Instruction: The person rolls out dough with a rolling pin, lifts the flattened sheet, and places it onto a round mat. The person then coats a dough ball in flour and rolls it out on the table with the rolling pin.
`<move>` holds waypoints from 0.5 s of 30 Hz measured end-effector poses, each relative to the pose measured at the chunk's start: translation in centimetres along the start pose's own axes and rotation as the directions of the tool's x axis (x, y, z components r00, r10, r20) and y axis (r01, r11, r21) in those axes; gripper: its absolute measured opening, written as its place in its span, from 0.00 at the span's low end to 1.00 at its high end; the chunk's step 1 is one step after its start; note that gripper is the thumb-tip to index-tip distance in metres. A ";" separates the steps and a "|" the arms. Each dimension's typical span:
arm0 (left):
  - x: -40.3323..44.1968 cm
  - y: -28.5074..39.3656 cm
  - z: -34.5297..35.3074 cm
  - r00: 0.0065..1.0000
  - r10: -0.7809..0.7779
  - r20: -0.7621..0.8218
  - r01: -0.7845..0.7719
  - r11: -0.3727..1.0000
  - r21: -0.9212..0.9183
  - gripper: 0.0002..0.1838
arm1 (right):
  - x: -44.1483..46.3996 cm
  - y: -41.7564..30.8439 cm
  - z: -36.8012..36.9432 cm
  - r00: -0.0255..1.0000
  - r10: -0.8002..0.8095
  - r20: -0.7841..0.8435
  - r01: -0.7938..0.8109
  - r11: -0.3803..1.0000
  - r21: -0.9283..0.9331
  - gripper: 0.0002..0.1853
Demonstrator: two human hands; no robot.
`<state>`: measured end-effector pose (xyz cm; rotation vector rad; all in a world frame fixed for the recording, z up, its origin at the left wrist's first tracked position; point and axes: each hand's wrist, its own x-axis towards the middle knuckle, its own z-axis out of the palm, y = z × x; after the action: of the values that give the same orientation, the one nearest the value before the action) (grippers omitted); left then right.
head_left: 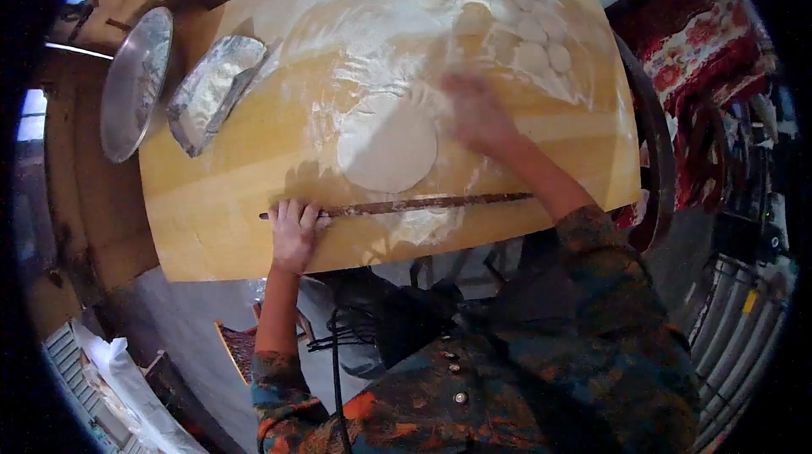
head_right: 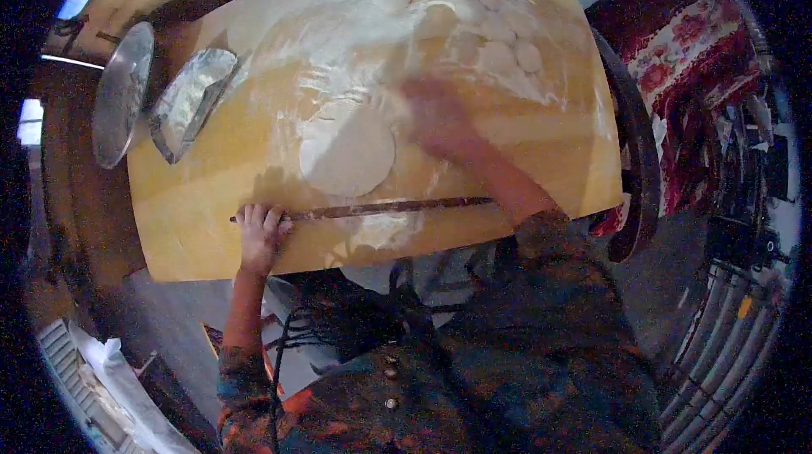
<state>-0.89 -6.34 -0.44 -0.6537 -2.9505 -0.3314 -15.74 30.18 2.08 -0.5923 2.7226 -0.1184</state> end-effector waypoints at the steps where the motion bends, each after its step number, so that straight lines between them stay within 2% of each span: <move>1: -0.4 0.0 0.3 1.000 -0.016 -0.014 0.016 1.000 0.004 0.19 | -0.8 -1.8 0.0 0.987 -0.157 0.047 0.159 0.986 -0.050 0.39; 2: -0.5 -0.2 0.4 0.999 -0.026 -0.031 0.026 1.000 0.008 0.19 | -1.2 -2.6 -0.2 0.948 -0.302 0.097 0.311 0.946 -0.094 0.38; 5: -1.4 0.3 0.2 0.998 -0.030 -0.063 0.027 0.999 -0.044 0.19 | -1.4 0.4 5.0 0.977 -0.207 -0.060 0.198 0.972 -0.125 0.36; 8: -3.0 0.2 0.7 0.998 -0.045 -0.044 0.044 0.999 -0.025 0.18 | -4.6 2.5 3.4 0.981 -0.004 -0.195 -0.004 0.999 -0.043 0.36; 10: -3.5 0.2 0.9 0.996 -0.019 -0.087 0.018 1.000 -0.011 0.18 | -4.2 2.0 4.6 0.973 0.027 -0.229 -0.068 0.983 -0.172 0.40; 12: -3.8 0.9 0.7 0.997 0.001 -0.073 -0.003 1.000 -0.027 0.18 | -4.6 0.3 5.8 0.977 -0.063 -0.203 0.030 0.986 -0.163 0.42; 14: -3.5 1.3 -0.3 1.000 0.017 -0.015 -0.018 0.998 -0.061 0.19 | -4.6 -2.9 5.4 0.947 -0.281 -0.154 0.285 0.959 0.000 0.40; 15: -3.8 1.3 -0.5 0.999 0.033 -0.023 -0.034 0.999 -0.040 0.18 | -5.7 -2.8 5.4 0.944 -0.288 -0.159 0.296 0.955 0.026 0.42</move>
<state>3.12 -6.85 -0.22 -0.6993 -2.9155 -0.3928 -7.93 29.98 -0.78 -1.0088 2.7489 -0.3164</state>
